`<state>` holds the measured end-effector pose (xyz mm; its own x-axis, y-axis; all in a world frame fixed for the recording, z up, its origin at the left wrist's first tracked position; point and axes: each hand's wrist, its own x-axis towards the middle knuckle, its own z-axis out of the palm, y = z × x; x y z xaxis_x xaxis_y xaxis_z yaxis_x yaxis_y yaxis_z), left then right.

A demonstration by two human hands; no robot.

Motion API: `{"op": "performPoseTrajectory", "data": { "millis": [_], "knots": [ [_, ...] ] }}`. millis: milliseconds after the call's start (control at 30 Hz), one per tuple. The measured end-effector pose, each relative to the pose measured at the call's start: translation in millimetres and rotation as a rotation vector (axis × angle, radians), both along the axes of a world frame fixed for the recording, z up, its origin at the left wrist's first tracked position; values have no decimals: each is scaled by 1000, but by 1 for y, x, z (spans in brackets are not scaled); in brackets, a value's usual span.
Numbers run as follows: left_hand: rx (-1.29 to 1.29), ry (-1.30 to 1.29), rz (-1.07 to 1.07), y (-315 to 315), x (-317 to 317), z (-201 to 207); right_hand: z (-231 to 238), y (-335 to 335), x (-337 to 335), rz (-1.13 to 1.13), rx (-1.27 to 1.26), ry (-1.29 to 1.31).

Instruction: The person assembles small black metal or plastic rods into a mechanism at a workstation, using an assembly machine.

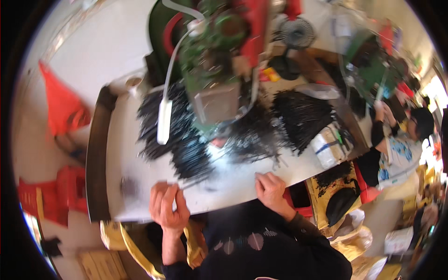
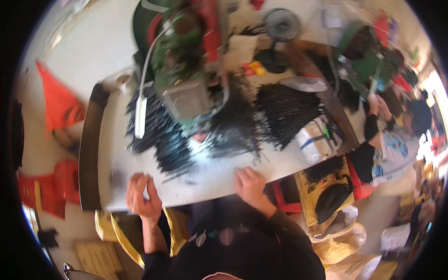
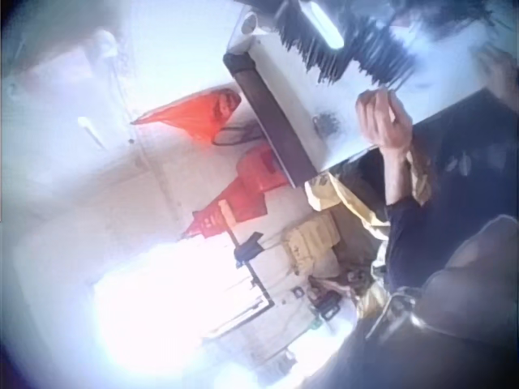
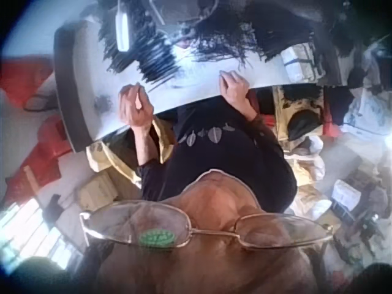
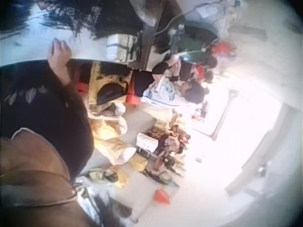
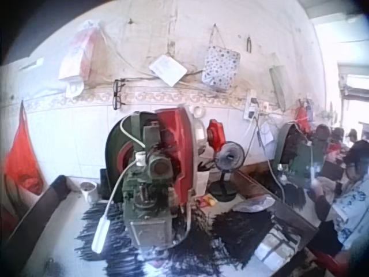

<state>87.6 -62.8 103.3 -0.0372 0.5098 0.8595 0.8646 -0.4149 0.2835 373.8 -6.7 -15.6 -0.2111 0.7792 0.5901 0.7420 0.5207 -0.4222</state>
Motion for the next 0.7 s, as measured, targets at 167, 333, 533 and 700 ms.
{"op": "performPoseTrajectory", "data": {
  "millis": [167, 333, 533, 700],
  "knots": [
    [238, -137, -128, -8, -3, 62, 42, 9, 7, 208, -331, 368],
    [649, -422, -398, -52, 29, 107, 190, 9, -21, 732, 303, 816],
    [628, -547, -788, -72, 18, 116, 246, -7, -52, 1309, 463, 1380],
    [441, -597, -739, -46, -20, 104, 240, 1, -43, 1412, 69, 1320]
  ]
}}
